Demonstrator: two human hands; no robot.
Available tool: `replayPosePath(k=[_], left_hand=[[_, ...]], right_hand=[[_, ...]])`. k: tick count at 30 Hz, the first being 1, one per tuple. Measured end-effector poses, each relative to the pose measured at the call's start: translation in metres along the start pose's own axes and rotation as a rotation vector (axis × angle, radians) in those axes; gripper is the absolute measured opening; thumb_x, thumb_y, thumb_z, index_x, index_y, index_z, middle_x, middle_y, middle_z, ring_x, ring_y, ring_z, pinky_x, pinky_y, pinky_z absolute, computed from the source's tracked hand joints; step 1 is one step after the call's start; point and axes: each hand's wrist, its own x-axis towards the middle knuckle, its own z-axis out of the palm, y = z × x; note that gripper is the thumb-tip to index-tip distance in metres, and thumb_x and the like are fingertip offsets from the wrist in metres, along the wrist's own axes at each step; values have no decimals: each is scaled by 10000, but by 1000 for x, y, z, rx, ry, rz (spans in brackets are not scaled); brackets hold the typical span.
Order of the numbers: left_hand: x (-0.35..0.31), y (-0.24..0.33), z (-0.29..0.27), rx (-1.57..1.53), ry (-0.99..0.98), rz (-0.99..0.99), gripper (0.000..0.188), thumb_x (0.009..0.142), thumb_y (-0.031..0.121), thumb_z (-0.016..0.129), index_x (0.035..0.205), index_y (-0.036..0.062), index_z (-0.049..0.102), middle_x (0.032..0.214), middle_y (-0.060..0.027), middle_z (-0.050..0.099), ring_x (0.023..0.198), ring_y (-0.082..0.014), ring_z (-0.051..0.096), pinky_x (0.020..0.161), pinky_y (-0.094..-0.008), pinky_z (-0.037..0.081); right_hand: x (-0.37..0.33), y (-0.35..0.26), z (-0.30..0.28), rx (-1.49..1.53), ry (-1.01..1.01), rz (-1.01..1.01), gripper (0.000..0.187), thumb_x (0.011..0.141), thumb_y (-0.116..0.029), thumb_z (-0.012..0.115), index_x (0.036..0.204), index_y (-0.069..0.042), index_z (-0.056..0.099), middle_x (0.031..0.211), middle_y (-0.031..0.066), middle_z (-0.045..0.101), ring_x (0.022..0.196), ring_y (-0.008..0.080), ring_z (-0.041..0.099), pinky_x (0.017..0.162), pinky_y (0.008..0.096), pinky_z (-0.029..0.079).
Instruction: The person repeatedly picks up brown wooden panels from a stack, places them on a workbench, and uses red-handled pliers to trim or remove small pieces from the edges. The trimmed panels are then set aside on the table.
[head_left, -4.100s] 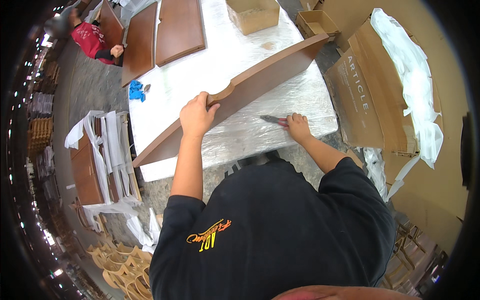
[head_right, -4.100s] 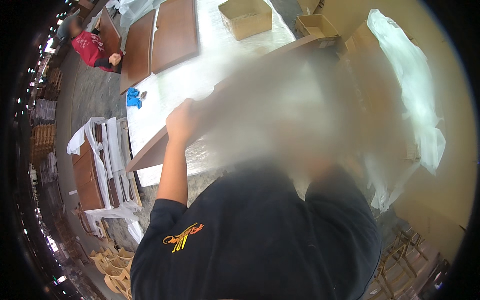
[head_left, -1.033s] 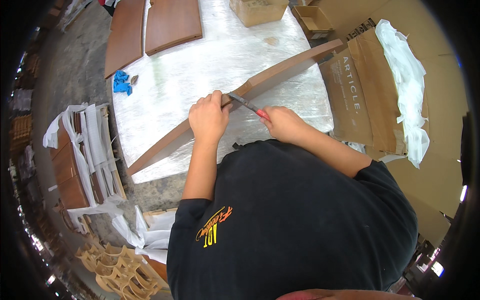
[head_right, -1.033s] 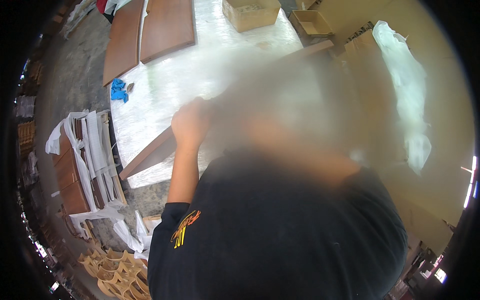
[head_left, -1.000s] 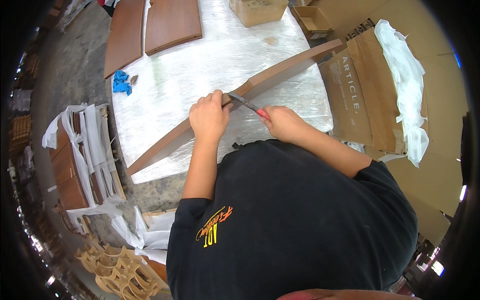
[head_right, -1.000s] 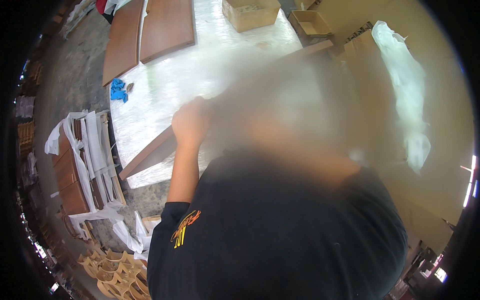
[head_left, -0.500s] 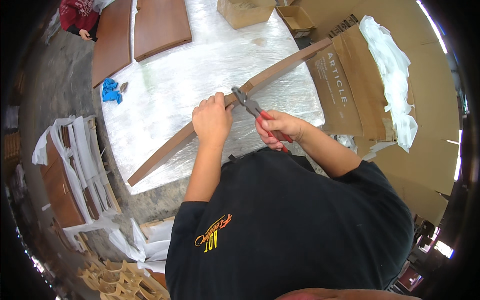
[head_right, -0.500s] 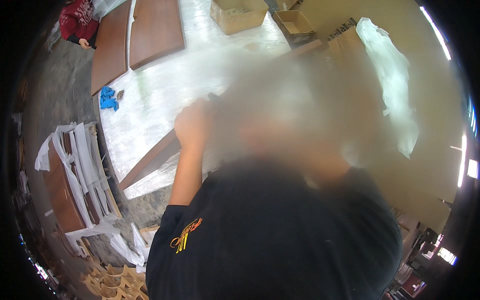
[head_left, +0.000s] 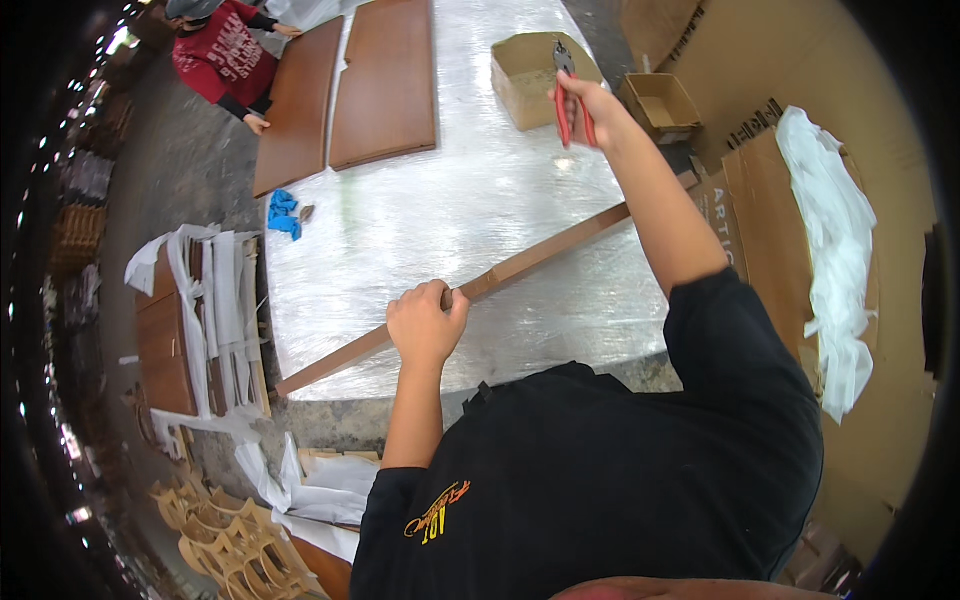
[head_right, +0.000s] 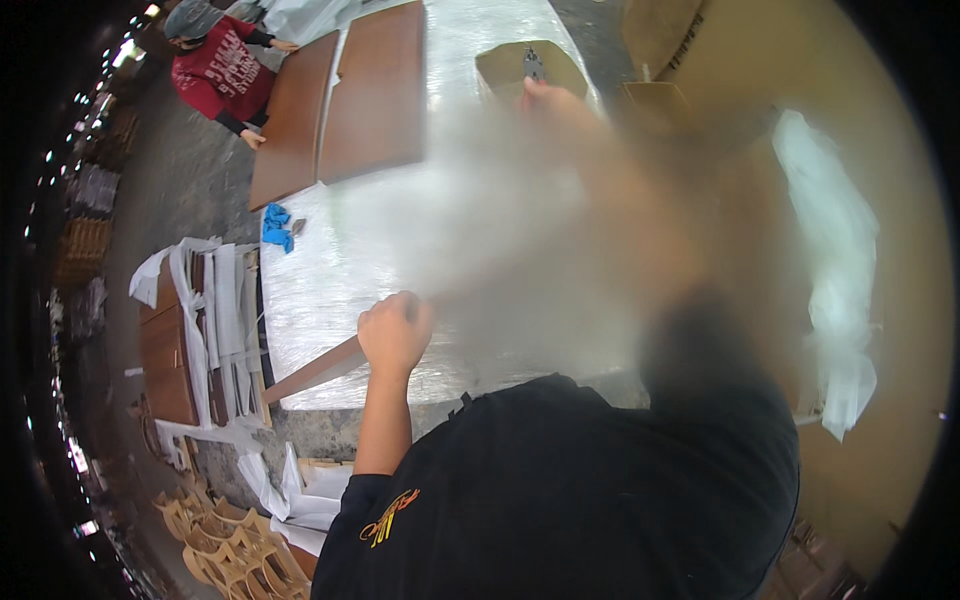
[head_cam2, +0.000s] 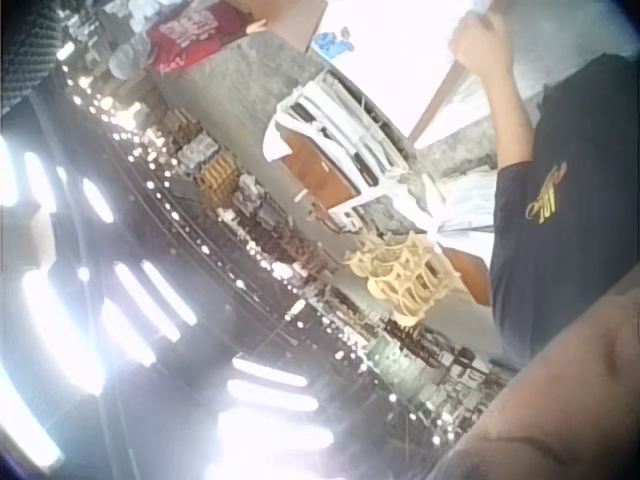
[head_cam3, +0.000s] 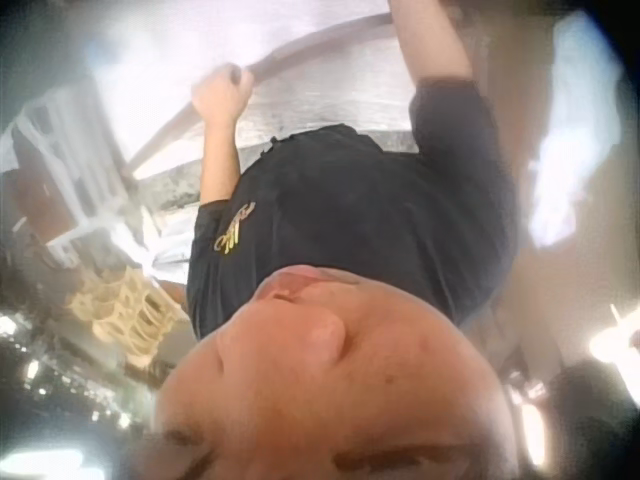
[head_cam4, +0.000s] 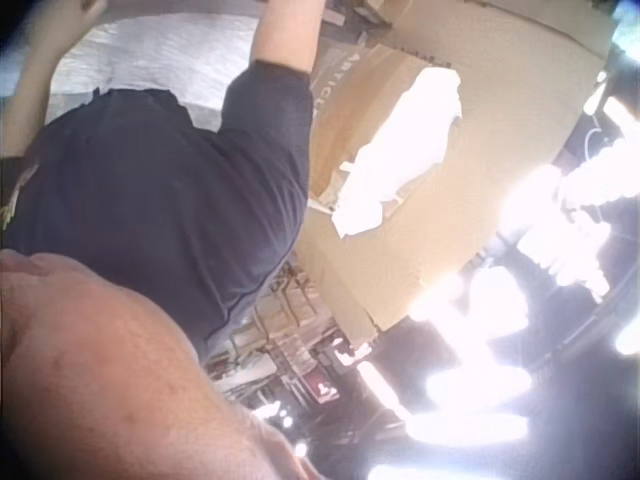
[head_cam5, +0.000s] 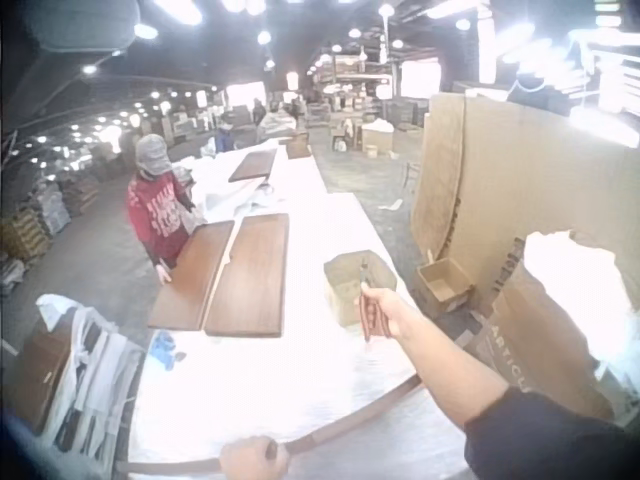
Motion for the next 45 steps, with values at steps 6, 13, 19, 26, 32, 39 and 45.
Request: replayPosePath(k=[6,13,19,26,32,39,45], left_hand=[[14,8,27,-10,38,29,211,863,302,706,786,106,721,753,-49,714,747,-280,671,753,-439,452],[22,-36,29,-24,-67,88,295,874,389,783,866,102,718,801,-60,731,772,-284,700,741,-435,497],[-20,-73,9,-11,-320,106,326,842,398,837,861,96,715,767,-98,734,764,-309,726,678,-442,543],[-53,-93,2,-50,-339,177,317,865,396,803,904,89,737,798,-127,748,820,-337,740,724,-463,563],[-83,-98,3,-84,-352,185,309,885,401,785,942,99,746,863,-122,768,879,-324,746,773,-455,557],[-90,-126,4,-97,-369,203,287,890,387,782,948,107,752,876,-120,775,894,-327,751,812,-461,541],[-96,-138,0,-119,-342,248,277,886,372,783,961,106,758,884,-127,778,892,-329,755,818,-465,541]], right_hand=[[126,-6,-19,145,249,322,327,1114,-252,522,1121,49,651,1012,139,716,762,157,710,608,228,625],[-67,47,39,-185,-347,80,423,1077,-325,583,1238,63,637,1127,212,760,807,205,767,584,283,633],[-257,170,57,-859,-379,369,388,1058,-295,634,1236,50,626,1095,181,725,757,261,752,627,374,656],[-331,273,84,-895,-125,462,367,1087,-303,601,1228,36,609,1060,133,696,740,230,734,632,359,636],[-363,269,134,-780,70,483,396,1081,-362,601,1179,22,625,1011,108,707,694,194,704,607,352,625],[-372,305,163,-824,158,437,445,1076,-453,580,1107,-20,675,959,90,737,719,169,686,558,324,576],[-372,351,139,-960,173,220,490,1082,-495,561,1077,-15,660,906,87,717,730,177,677,566,338,568]])
